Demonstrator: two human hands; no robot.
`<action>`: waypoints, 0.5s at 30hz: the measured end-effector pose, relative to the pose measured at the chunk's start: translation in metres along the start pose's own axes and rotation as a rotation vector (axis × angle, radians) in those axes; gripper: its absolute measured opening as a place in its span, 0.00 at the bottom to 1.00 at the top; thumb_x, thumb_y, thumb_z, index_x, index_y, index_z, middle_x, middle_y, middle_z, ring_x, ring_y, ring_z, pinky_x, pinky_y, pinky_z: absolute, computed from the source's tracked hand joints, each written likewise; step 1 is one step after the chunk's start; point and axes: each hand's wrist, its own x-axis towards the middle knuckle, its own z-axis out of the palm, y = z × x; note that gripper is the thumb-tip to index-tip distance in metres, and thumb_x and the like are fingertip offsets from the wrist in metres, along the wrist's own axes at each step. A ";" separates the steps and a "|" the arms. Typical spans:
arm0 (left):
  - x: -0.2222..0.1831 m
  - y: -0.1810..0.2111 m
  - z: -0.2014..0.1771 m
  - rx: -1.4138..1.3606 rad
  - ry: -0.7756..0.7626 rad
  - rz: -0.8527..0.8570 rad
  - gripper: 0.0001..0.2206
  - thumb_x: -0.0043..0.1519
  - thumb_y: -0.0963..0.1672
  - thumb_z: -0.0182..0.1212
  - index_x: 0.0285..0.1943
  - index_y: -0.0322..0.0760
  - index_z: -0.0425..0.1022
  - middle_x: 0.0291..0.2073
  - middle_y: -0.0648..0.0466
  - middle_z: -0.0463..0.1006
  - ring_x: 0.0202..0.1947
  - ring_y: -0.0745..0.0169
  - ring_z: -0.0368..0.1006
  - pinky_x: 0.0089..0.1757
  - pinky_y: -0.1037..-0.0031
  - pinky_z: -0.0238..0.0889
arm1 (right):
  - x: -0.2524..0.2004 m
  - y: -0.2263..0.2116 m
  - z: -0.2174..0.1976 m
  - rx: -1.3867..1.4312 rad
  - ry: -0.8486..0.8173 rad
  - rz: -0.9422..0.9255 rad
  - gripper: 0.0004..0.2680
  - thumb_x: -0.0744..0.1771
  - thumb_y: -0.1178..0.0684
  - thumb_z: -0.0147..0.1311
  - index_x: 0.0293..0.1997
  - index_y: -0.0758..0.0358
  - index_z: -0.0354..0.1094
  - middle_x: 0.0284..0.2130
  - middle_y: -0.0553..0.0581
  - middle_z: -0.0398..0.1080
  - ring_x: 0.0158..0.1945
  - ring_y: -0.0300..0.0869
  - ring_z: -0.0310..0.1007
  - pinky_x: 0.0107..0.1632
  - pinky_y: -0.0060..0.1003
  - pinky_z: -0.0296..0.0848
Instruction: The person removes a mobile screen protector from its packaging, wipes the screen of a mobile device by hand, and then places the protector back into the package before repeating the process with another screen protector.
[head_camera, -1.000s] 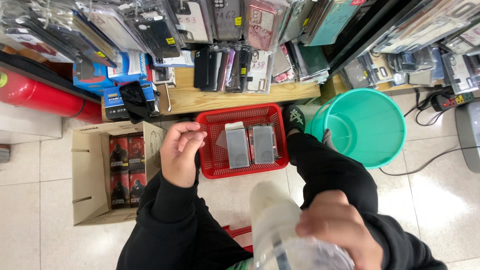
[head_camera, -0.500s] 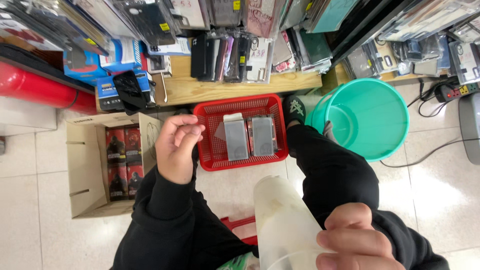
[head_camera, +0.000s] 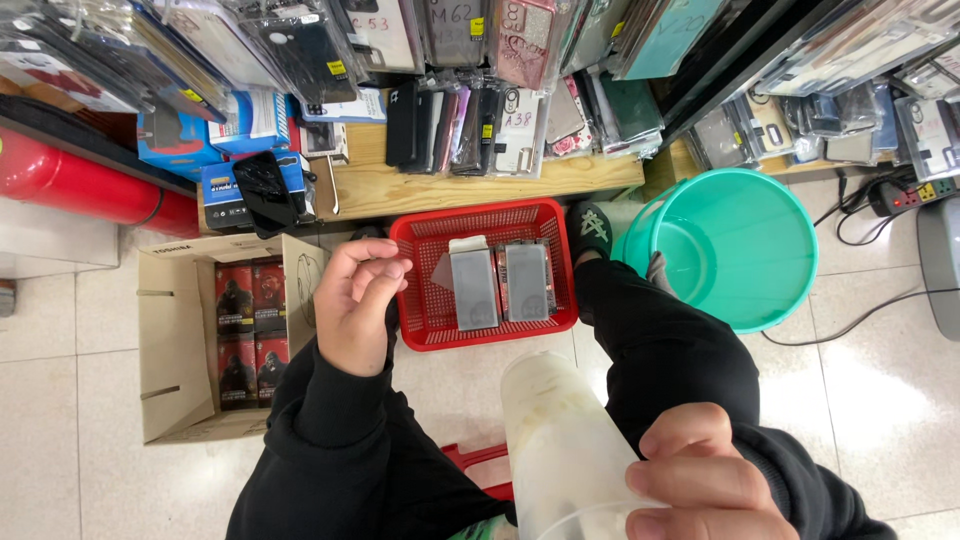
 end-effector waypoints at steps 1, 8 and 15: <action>0.001 -0.001 0.000 -0.001 -0.002 0.003 0.07 0.58 0.40 0.57 0.44 0.35 0.72 0.42 0.51 0.77 0.41 0.59 0.78 0.39 0.74 0.72 | 0.001 0.001 0.002 -0.002 0.001 -0.002 0.02 0.67 0.53 0.46 0.36 0.50 0.64 0.36 0.40 0.67 0.36 0.34 0.74 0.41 0.34 0.75; 0.001 -0.007 -0.002 -0.024 -0.013 0.010 0.07 0.58 0.39 0.57 0.44 0.35 0.72 0.43 0.51 0.76 0.41 0.58 0.78 0.39 0.73 0.71 | 0.011 -0.012 0.005 -0.019 0.014 0.199 0.02 0.68 0.53 0.44 0.37 0.53 0.59 0.37 0.42 0.67 0.34 0.33 0.75 0.42 0.34 0.73; 0.001 -0.004 -0.002 -0.003 -0.011 0.023 0.06 0.58 0.39 0.57 0.43 0.35 0.71 0.44 0.50 0.76 0.40 0.57 0.78 0.39 0.73 0.72 | 0.030 -0.019 -0.010 0.118 -0.111 0.613 0.14 0.69 0.38 0.43 0.45 0.57 0.64 0.40 0.54 0.71 0.40 0.47 0.71 0.50 0.38 0.69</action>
